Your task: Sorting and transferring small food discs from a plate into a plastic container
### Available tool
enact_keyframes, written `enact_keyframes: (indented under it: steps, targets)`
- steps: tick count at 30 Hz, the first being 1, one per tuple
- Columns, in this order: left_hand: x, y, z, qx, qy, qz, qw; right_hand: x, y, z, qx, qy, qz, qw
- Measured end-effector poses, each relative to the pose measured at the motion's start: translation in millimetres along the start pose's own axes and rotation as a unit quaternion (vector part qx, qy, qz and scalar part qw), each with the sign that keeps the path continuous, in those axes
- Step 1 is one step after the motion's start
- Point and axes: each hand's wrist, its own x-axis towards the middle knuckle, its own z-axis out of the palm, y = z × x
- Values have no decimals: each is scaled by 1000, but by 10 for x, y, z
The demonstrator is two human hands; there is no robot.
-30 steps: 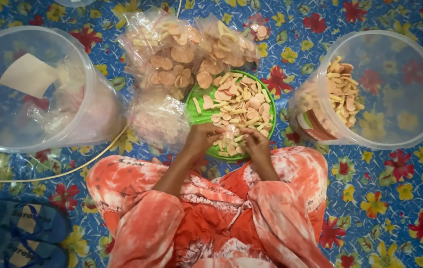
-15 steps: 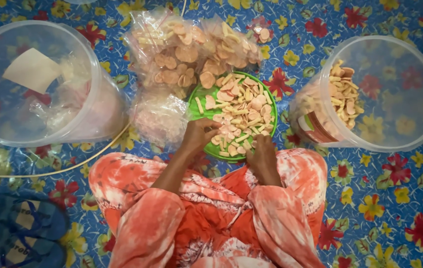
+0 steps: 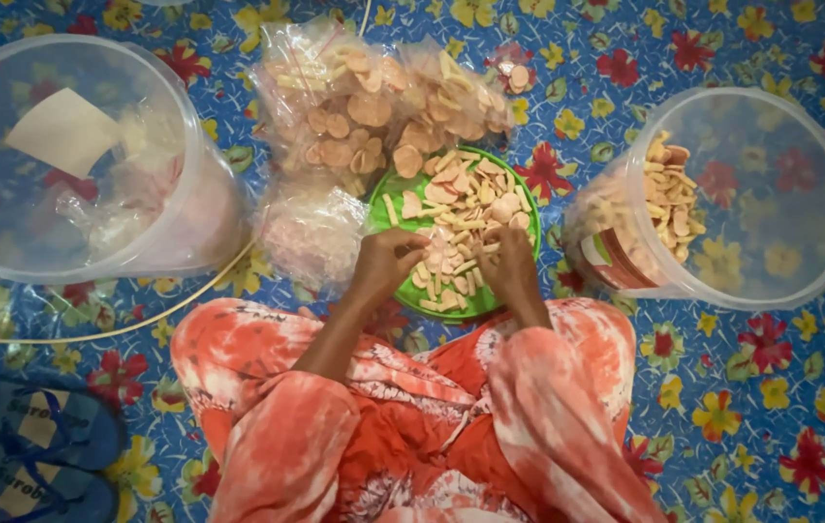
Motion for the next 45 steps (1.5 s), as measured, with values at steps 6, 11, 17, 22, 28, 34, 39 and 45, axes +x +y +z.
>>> enact_keyframes:
  steps: [6,11,17,22,28,34,39,45]
  targets:
    - [101,71,-139,-38,62,-11,997,695,298,162,-6,36,-90,995]
    - [140,170,-209,-47,74,-10,996,1097,359,389,-72,-66,-29,995]
    - [188,208,-218,-47,64,-1,997,1332,280,516,-64,-44,-97,992]
    - [222,194,-206,-61,61,2,996,1222,218,622,-80,-85,-112,987]
    - [220,244,-250,-72,64,14,995,929,400,853,-101,-219,36,970]
    - [197,350,-338,-43,80,33,995,604,-74,99,101,-104,-7,989]
    - [202,284,-332,-32,89,26,995,386,493,29,44,-64,93,993]
    - [187,309,-311,-21,69,26,997,260,562,-68,-6,-68,39,997]
